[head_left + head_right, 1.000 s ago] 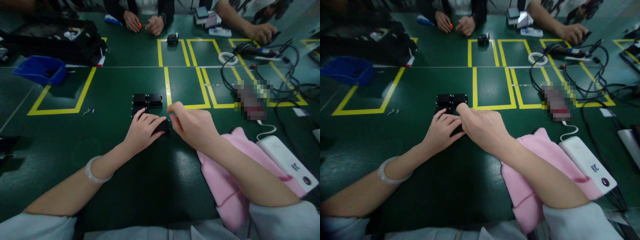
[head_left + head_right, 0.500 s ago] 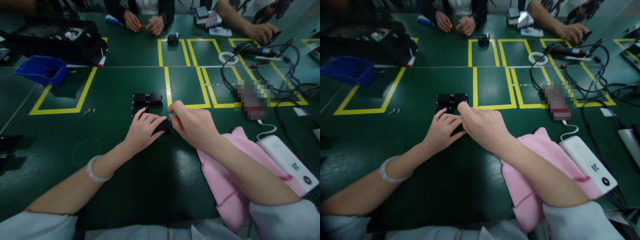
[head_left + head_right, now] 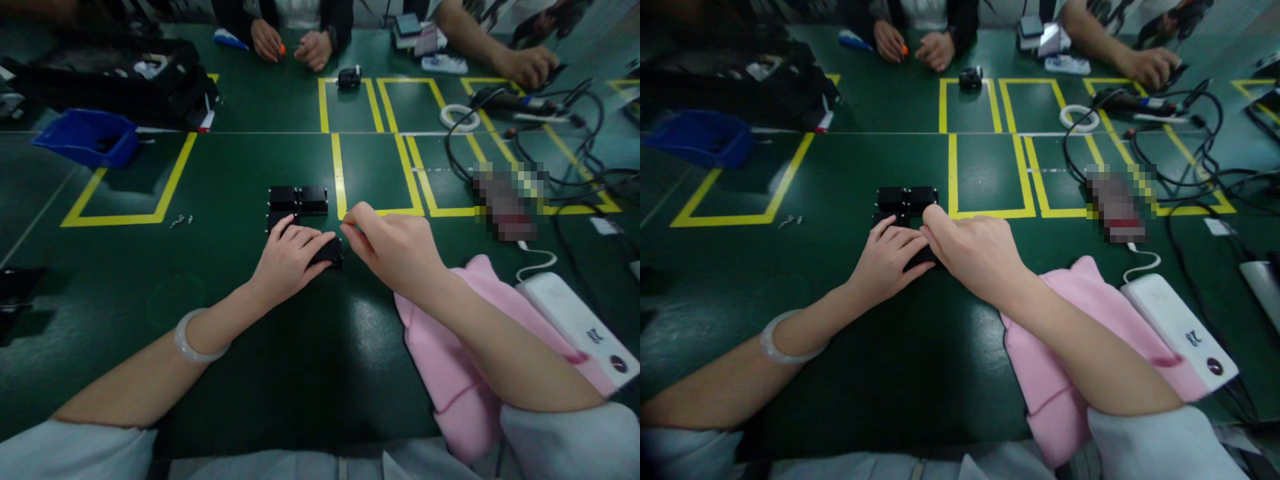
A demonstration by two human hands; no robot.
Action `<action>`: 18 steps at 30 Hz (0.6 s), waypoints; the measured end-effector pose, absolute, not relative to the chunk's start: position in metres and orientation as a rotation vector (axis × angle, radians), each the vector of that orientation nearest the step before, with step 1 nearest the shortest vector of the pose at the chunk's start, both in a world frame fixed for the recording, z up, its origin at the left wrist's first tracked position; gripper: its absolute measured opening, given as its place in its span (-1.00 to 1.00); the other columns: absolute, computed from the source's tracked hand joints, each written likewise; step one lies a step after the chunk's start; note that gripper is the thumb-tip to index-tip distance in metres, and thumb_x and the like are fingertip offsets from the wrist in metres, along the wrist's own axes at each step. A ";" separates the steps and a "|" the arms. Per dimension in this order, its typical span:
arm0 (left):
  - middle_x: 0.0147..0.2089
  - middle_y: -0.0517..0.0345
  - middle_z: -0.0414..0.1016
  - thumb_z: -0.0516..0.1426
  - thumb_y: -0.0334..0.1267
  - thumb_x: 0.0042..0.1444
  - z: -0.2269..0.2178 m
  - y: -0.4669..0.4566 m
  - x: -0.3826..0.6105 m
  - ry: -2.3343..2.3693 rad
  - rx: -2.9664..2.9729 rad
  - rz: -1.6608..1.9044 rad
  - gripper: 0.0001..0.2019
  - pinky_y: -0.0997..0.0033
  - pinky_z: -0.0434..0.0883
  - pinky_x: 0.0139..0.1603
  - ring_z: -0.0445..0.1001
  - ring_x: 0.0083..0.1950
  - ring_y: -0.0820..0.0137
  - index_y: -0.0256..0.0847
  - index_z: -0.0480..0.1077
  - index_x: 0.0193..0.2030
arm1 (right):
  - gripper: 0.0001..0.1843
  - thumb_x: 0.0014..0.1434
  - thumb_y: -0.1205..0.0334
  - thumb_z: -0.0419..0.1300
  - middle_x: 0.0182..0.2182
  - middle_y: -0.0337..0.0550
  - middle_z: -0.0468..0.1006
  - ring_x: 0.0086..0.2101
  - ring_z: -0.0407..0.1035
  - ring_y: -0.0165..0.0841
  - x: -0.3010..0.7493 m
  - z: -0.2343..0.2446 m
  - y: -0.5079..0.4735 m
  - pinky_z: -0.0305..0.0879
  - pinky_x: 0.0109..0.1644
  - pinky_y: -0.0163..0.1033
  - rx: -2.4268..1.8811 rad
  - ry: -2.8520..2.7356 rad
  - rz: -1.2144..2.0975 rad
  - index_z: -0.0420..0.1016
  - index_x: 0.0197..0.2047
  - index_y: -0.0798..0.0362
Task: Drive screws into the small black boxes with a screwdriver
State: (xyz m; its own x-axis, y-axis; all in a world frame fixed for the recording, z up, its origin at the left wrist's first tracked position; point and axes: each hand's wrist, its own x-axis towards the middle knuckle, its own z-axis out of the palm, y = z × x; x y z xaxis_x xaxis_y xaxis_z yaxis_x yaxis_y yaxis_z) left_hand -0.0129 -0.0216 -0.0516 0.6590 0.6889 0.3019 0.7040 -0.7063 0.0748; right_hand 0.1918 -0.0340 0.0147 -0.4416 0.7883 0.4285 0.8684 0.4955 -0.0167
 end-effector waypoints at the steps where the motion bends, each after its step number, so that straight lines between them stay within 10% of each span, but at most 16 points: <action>1: 0.02 -0.01 0.50 0.11 -0.13 0.26 -0.052 -0.021 -0.013 -1.185 -2.817 -0.480 -0.59 -0.12 0.14 0.34 0.41 0.08 0.16 -0.22 0.34 0.20 | -0.62 0.37 0.13 -0.16 -0.63 -0.33 0.37 -0.61 0.21 -0.51 0.191 0.014 -0.034 -0.17 -0.51 -0.34 -1.381 -2.360 -0.288 0.45 -0.20 0.06; 18: 0.02 -0.02 0.49 0.11 -0.16 0.26 -0.050 -0.022 -0.012 -1.205 -2.838 -0.492 -0.61 -0.13 0.14 0.35 0.41 0.08 0.15 -0.23 0.36 0.18 | -0.66 0.34 0.21 -0.14 -0.61 -0.33 0.38 -0.61 0.21 -0.52 0.190 0.017 -0.036 -0.17 -0.51 -0.36 -1.407 -2.358 -0.204 0.42 -0.10 0.10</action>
State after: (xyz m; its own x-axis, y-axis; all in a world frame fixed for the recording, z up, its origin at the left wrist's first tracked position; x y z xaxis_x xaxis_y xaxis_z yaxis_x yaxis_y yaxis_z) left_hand -0.0121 -0.0221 -0.0500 0.6525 0.6987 0.2935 0.7046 -0.7019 0.1043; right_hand 0.1898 -0.0358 0.0167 -0.4231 0.8145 0.3969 0.8705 0.4870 -0.0714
